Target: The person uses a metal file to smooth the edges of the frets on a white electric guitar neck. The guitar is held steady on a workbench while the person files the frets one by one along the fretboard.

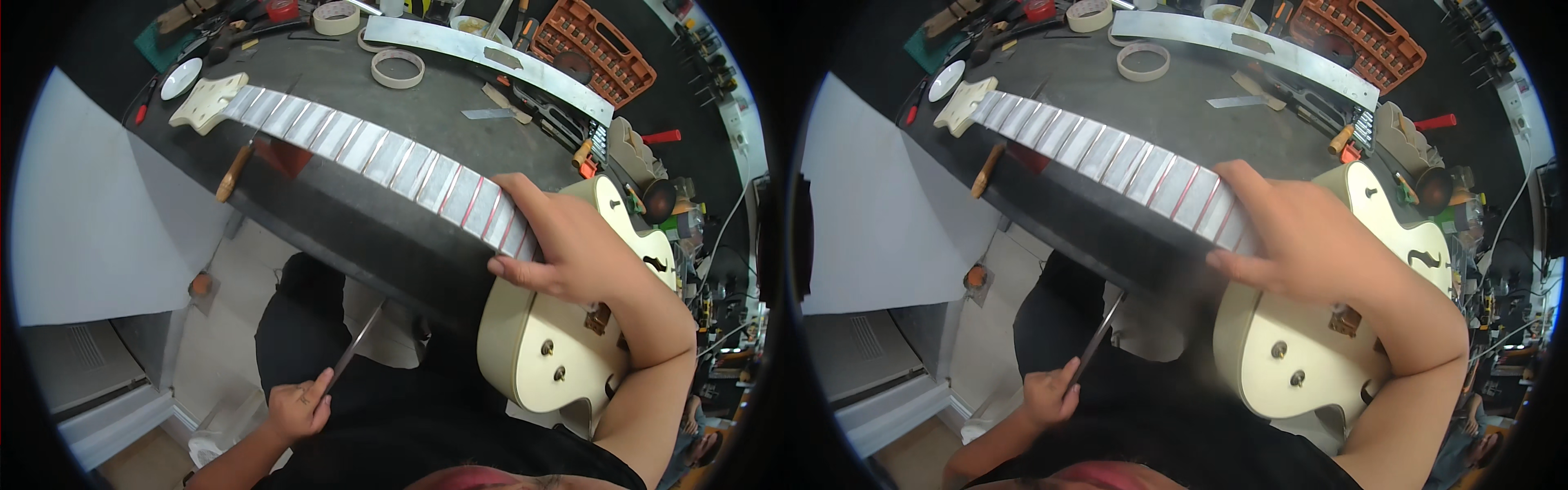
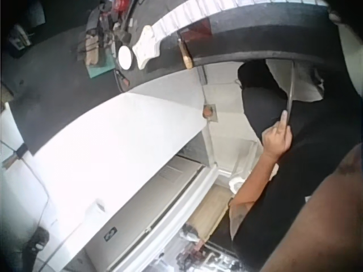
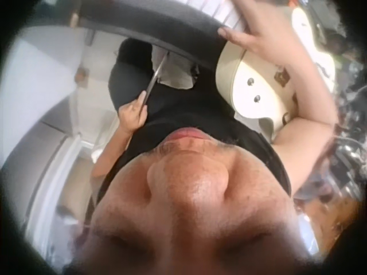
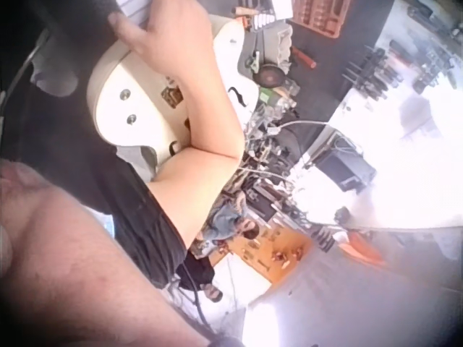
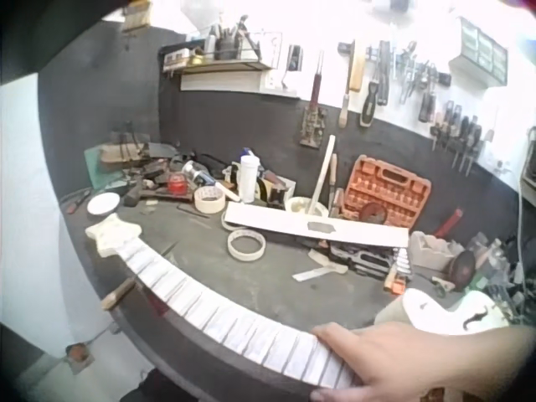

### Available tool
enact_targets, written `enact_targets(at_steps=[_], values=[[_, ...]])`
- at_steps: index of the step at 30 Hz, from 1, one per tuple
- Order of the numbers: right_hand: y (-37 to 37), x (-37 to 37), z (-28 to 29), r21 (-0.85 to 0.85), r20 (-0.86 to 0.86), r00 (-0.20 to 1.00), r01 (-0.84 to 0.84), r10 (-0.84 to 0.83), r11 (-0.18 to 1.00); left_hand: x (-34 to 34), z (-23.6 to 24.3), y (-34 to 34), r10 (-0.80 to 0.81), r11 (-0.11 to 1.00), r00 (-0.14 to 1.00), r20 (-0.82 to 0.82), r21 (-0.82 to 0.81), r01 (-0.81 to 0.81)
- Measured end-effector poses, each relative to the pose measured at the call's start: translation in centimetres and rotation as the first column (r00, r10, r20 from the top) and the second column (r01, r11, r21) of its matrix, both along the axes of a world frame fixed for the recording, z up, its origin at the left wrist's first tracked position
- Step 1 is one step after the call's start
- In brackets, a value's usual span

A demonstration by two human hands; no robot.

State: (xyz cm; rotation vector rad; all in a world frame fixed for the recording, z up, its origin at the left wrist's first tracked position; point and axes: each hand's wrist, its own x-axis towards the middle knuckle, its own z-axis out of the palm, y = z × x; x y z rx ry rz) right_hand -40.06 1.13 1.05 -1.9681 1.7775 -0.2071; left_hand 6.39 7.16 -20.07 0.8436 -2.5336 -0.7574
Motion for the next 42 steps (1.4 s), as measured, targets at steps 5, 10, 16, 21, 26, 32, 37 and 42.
enact_targets(at_steps=[5,10,16,21,26,32,37,42], values=[[0.0,0.2,0.2,0.032,-0.021,0.999,0.032,-0.032,0.999,-0.8,0.2,0.6,0.049,0.999,0.998,-0.044,-0.020,-0.050],[0.2,0.7,1.1,0.061,-0.052,0.998,0.050,-0.047,0.997,-1.9,0.7,2.0,0.112,0.992,0.991,-0.079,-0.044,-0.116],[0.4,0.5,0.7,0.036,-0.051,0.998,0.047,-0.045,0.998,-2.5,1.4,3.1,0.169,0.982,0.983,-0.070,-0.067,-0.174],[0.5,0.5,0.7,0.046,-0.038,0.999,0.031,-0.029,0.998,-2.4,1.8,3.3,0.181,0.980,0.983,-0.042,-0.073,-0.184],[0.6,0.4,0.5,0.043,-0.041,0.999,0.023,-0.021,0.999,-2.2,1.7,3.3,0.177,0.982,0.984,-0.004,-0.062,-0.177],[0.5,0.2,0.6,0.059,-0.059,0.998,0.019,-0.016,0.998,-2.4,1.5,3.1,0.182,0.982,0.983,-0.034,-0.050,-0.183],[0.5,0.3,0.9,0.077,-0.069,0.997,0.036,-0.031,0.996,-2.5,1.8,3.1,0.194,0.981,0.981,-0.016,-0.020,-0.195],[0.7,0.7,1.6,0.098,-0.069,0.996,0.055,-0.048,0.994,-2.6,2.3,4.5,0.224,0.975,0.967,-0.119,0.045,-0.220]])
